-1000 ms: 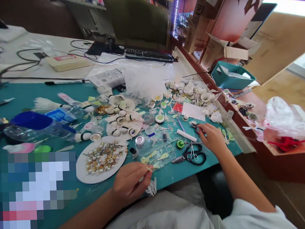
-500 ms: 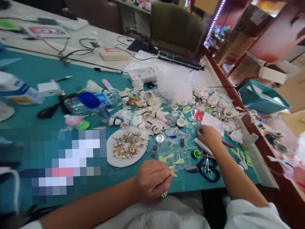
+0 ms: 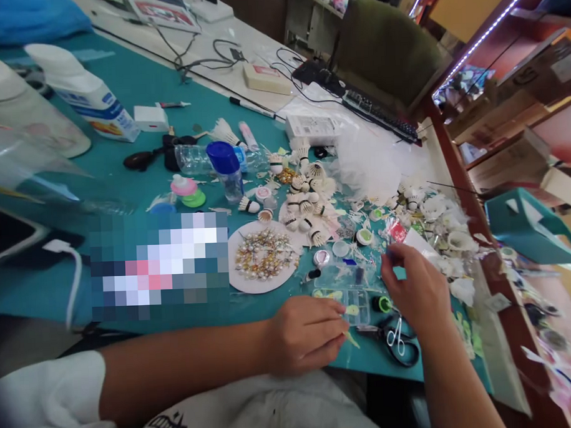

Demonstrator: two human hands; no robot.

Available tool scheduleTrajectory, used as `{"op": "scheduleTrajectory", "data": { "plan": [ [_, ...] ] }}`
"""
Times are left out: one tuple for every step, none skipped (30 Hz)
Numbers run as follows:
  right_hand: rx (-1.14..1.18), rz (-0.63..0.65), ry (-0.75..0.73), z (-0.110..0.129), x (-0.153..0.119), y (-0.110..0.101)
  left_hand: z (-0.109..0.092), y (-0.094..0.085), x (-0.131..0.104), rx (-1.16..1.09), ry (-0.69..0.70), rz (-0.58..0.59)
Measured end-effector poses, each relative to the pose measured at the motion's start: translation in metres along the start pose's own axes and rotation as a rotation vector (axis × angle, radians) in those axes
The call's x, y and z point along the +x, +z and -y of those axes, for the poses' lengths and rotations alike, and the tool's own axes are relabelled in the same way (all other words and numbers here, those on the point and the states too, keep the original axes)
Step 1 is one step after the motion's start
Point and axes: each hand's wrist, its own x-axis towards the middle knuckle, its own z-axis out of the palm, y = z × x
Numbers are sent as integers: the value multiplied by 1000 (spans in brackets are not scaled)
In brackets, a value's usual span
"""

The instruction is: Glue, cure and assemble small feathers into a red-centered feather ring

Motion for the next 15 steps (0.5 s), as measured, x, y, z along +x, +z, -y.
{"op": "scheduleTrajectory", "data": {
  "plan": [
    [18, -2, -65, 7, 2, -3, 0, 0, 0, 1, 2, -4],
    [38, 10, -116, 14, 4, -6, 0, 0, 1, 1, 3, -6],
    [61, 31, -163, 20, 7, -8, 0, 0, 1, 3, 2, -6],
    [85, 60, -208, 25, 10, -9, 0, 0, 1, 5, 1, -4],
    [104, 94, -252, 30, 14, -10, 0, 0, 0, 6, 3, -2],
    [118, 129, -300, 35, 18, -10, 0, 0, 0, 5, 10, -3],
    [132, 168, -357, 40, 21, -9, 0, 1, -1, 4, 19, -7],
    [150, 209, -420, 45, 25, -8, 0, 1, -1, 2, 31, -14],
    [179, 249, -479, 50, 29, -7, 0, 2, -1, 1, 43, -27],
    [220, 284, -528, 55, 32, -6, 0, 2, -1, 0, 52, -41],
    [267, 316, -568, 59, 36, -5, 0, 2, -1, 1, 55, -55],
    [316, 342, -599, 63, 40, -4, 0, 2, -1, 4, 53, -67],
    [362, 363, -619, 65, 44, -3, -1, 1, 0, 6, 47, -78],
    [398, 382, -630, 67, 48, -2, -2, 1, 1, 7, 40, -89],
    [426, 401, -637, 68, 53, 0, -2, 0, 1, 6, 32, -97]
  ]
}}
